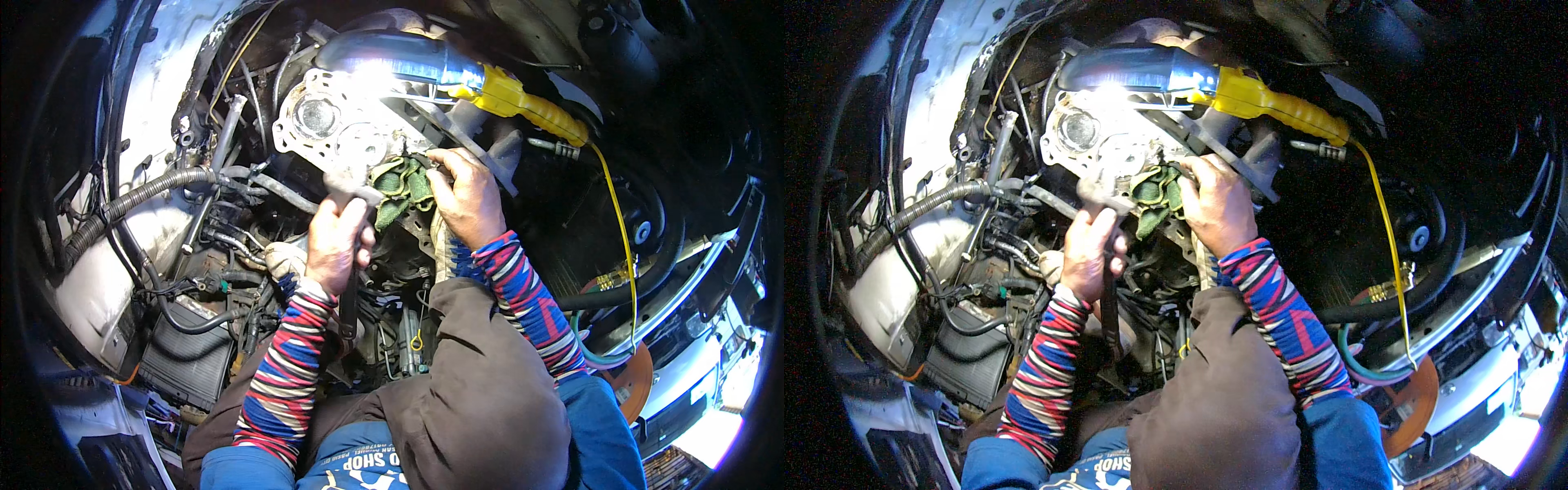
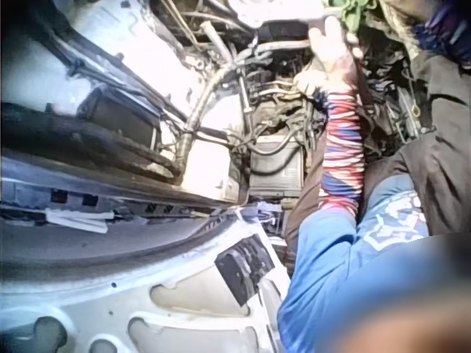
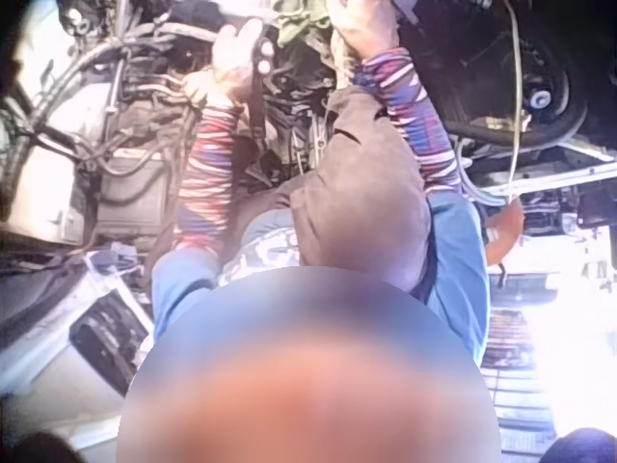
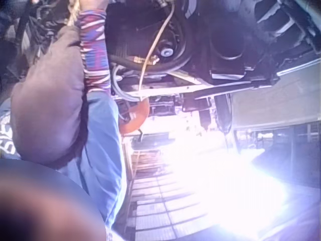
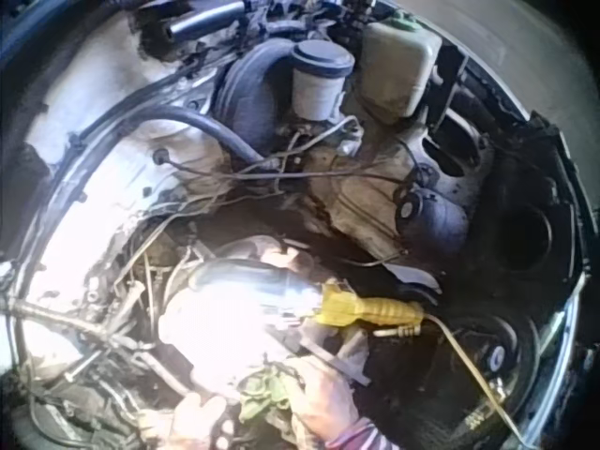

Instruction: The person cleans a metal engine component using a scraper and a cloth while working inside the open engine bay. They repeatedly scrape residue from the surface and wipe it with a rag, using a handheld work light to illuminate the area.

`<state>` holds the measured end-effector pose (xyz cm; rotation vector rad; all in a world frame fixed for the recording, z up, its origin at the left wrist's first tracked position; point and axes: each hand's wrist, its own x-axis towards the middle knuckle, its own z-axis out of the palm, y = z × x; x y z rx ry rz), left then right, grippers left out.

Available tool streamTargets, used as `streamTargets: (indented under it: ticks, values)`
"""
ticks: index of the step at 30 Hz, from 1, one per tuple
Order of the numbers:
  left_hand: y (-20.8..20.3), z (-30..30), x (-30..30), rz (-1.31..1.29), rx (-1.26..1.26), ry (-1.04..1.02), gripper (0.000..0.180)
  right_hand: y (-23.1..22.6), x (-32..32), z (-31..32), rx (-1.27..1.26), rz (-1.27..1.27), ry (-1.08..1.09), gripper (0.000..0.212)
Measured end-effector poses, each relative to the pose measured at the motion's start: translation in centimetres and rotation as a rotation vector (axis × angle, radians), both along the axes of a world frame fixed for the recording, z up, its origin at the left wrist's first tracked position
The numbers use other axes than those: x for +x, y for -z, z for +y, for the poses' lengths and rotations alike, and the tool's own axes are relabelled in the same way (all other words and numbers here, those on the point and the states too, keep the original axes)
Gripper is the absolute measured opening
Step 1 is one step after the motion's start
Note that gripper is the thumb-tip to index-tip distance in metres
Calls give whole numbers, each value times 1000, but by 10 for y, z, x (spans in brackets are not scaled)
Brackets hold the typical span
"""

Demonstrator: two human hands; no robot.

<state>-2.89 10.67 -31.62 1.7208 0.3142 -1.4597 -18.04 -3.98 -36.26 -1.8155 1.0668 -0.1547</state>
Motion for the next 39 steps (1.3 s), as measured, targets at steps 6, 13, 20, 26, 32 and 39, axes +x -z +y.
streamTargets:
  ticks: [6,13,20,26,32,39]
  values:
    - [7,-17,-29,101,-62,-27,24,6,10,-5,161,-43,35,26]
    - [13,-24,-35,15,-79,32,23,10,21,-5,339,-37,147,25]
    - [23,-28,-29,-24,-80,96,24,15,40,-11,424,-126,178,30]
    - [25,-28,-27,-5,-79,120,26,32,60,-25,313,-181,-113,43]
    - [36,-19,-8,-65,-96,299,34,48,63,-27,594,-281,-48,31]
    - [49,-22,-11,-368,-218,407,37,25,76,-16,-465,66,-451,23]
